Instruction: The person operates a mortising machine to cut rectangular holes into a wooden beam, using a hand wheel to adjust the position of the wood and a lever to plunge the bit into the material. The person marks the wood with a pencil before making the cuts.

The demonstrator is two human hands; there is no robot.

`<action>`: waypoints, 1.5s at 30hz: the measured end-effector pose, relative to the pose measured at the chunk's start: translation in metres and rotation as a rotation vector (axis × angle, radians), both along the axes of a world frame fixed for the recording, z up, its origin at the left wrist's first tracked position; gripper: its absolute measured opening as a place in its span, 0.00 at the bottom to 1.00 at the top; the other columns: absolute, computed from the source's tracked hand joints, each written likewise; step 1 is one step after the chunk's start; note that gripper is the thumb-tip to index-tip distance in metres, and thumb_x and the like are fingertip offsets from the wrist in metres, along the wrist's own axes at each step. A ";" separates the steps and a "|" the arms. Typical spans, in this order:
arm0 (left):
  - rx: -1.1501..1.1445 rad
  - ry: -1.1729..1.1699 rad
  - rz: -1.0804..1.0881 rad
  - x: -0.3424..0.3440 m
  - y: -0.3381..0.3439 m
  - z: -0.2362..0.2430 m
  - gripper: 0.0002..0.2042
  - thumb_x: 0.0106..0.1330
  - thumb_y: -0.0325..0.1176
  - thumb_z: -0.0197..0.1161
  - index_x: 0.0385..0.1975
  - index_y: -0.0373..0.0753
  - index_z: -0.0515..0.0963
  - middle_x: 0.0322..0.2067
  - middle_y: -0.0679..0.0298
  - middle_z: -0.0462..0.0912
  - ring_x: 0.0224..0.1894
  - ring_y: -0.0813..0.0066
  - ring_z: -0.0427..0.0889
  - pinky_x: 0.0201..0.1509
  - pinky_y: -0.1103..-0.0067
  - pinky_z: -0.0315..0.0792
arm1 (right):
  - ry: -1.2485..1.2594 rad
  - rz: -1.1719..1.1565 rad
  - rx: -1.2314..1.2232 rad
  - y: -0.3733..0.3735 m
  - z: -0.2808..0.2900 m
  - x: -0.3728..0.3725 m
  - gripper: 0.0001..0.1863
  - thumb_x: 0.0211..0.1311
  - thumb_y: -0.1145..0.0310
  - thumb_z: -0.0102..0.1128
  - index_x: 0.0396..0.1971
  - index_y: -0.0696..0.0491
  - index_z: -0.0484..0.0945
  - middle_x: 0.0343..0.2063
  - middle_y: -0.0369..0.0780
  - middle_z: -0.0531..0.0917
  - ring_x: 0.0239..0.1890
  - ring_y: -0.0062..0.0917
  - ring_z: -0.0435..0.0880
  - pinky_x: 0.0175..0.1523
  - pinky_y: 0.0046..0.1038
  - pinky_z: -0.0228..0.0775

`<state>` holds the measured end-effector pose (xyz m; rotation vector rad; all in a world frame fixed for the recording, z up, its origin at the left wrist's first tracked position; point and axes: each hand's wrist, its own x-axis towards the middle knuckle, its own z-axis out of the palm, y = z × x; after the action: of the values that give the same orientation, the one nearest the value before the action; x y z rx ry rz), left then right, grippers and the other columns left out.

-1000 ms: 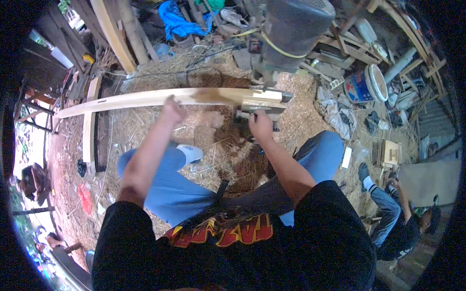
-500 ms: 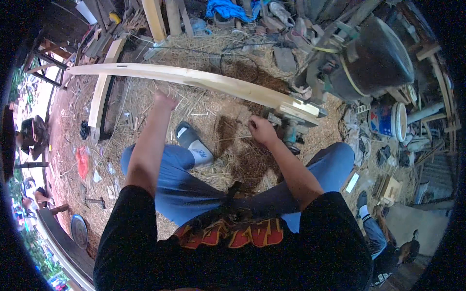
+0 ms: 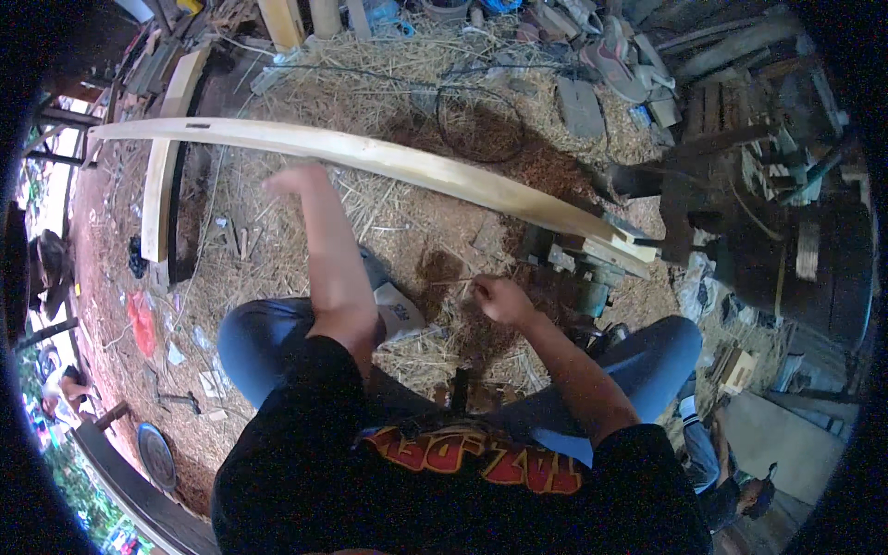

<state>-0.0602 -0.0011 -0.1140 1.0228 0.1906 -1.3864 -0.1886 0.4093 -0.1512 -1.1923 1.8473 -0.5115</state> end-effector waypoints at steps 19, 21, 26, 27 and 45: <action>-0.268 -0.807 -0.174 -0.023 0.026 0.021 0.37 0.72 0.53 0.55 0.71 0.34 0.52 0.67 0.38 0.55 0.69 0.44 0.61 0.73 0.53 0.59 | 0.151 -0.060 -0.092 0.008 0.022 -0.022 0.12 0.64 0.62 0.57 0.39 0.55 0.77 0.33 0.51 0.83 0.38 0.51 0.83 0.43 0.49 0.74; -0.450 -1.188 -0.123 -0.038 0.045 0.042 0.37 0.69 0.44 0.63 0.69 0.27 0.55 0.65 0.39 0.60 0.65 0.45 0.65 0.71 0.57 0.61 | 0.171 -0.078 -0.130 0.018 0.027 -0.024 0.12 0.64 0.61 0.58 0.39 0.54 0.78 0.33 0.51 0.83 0.37 0.50 0.83 0.43 0.49 0.74; -1.176 -1.235 -0.568 -0.089 0.105 0.069 0.25 0.69 0.43 0.63 0.55 0.26 0.73 0.56 0.44 0.75 0.63 0.51 0.71 0.69 0.59 0.62 | 0.299 -0.122 -0.240 0.033 0.063 -0.018 0.11 0.63 0.63 0.60 0.36 0.56 0.78 0.31 0.50 0.83 0.35 0.48 0.83 0.41 0.44 0.75; -1.320 -1.354 -0.700 -0.104 0.126 0.065 0.24 0.68 0.46 0.64 0.52 0.29 0.76 0.54 0.45 0.78 0.61 0.50 0.73 0.69 0.59 0.62 | 0.306 -0.137 -0.247 0.040 0.067 -0.020 0.11 0.63 0.63 0.60 0.36 0.56 0.78 0.31 0.50 0.83 0.35 0.48 0.83 0.41 0.44 0.75; -1.672 -2.174 -0.991 -0.129 0.237 0.026 0.32 0.46 0.63 0.72 0.46 0.46 0.81 0.44 0.56 0.84 0.53 0.54 0.78 0.62 0.58 0.66 | 0.552 -0.640 -0.307 0.220 0.082 -0.019 0.23 0.69 0.54 0.57 0.58 0.51 0.72 0.43 0.51 0.79 0.45 0.52 0.78 0.51 0.48 0.71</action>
<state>-0.1892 0.2357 -0.0883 0.4558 -2.7311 -0.0046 -0.2072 0.6291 -0.0688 -0.9706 2.7268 -0.9090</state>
